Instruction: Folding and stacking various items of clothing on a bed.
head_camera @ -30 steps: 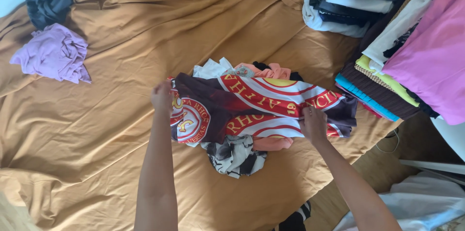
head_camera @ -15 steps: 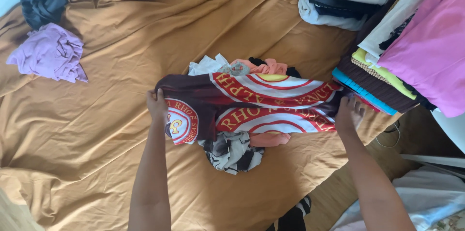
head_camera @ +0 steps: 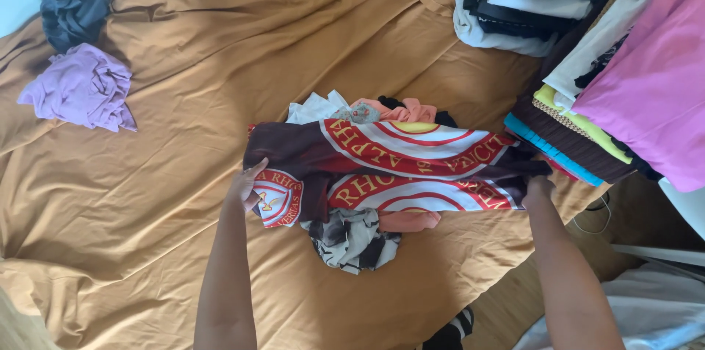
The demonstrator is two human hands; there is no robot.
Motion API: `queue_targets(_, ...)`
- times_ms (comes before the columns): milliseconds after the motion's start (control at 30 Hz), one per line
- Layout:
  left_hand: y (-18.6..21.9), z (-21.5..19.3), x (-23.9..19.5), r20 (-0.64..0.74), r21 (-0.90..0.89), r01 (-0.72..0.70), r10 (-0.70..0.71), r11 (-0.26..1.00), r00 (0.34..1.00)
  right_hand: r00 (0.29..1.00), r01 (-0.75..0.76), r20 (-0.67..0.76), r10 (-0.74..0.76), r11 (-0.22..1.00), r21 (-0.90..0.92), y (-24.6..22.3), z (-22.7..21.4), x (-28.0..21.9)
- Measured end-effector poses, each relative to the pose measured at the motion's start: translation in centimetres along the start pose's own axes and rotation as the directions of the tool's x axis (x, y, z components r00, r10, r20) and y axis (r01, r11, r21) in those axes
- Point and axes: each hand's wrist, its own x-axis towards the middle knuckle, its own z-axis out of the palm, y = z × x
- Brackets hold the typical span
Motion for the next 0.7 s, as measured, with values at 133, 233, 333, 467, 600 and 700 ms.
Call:
queue_targets(133, -0.3, 1.3, -2.7, 0.146, 0.082, 0.089, -0.1, 0.993, 0.984, 0.984, -0.082, 0.177, 0.01, 0.91, 0.407, -2.6, -1.3, -7.0)
queue_targets(233, -0.6, 1.6, -3.8, 0.221, 0.167, 0.097, -0.133, 0.981, 0.966, 0.986, 0.054, 0.144, -0.082, 0.981, 0.184, -2.1, -0.3, -4.6)
queue_targets(333, -2.5, 0.8, -1.7, 0.18, 0.218, 0.044, -0.084, 0.975, 0.98, 0.875, 0.4, 0.39, -0.287, 0.882, -0.248, -1.0, -0.1, -5.4)
queue_targets(467, -2.1, 3.1, -2.8, -0.005, 0.405, -0.017, 0.021, 0.914, 1.0, 0.892, 0.452, 0.224, -0.394, 0.795, -0.404, 1.1, 1.3, -1.4)
queue_targets(600, -1.3, 4.2, -4.5, -0.01, 0.645, -0.037, 0.057, 0.763, 0.998, 0.838, 0.505, -0.011, -0.546, 0.783, -0.363, 0.7, 0.1, -2.5)
queue_targets(700, 2.6, 8.2, -12.4, 0.066, 0.698, -0.089, 0.06, 0.71, 0.996, 0.924, 0.375, 0.124, -0.362, 0.922, -0.101, 1.0, -2.0, -2.2)
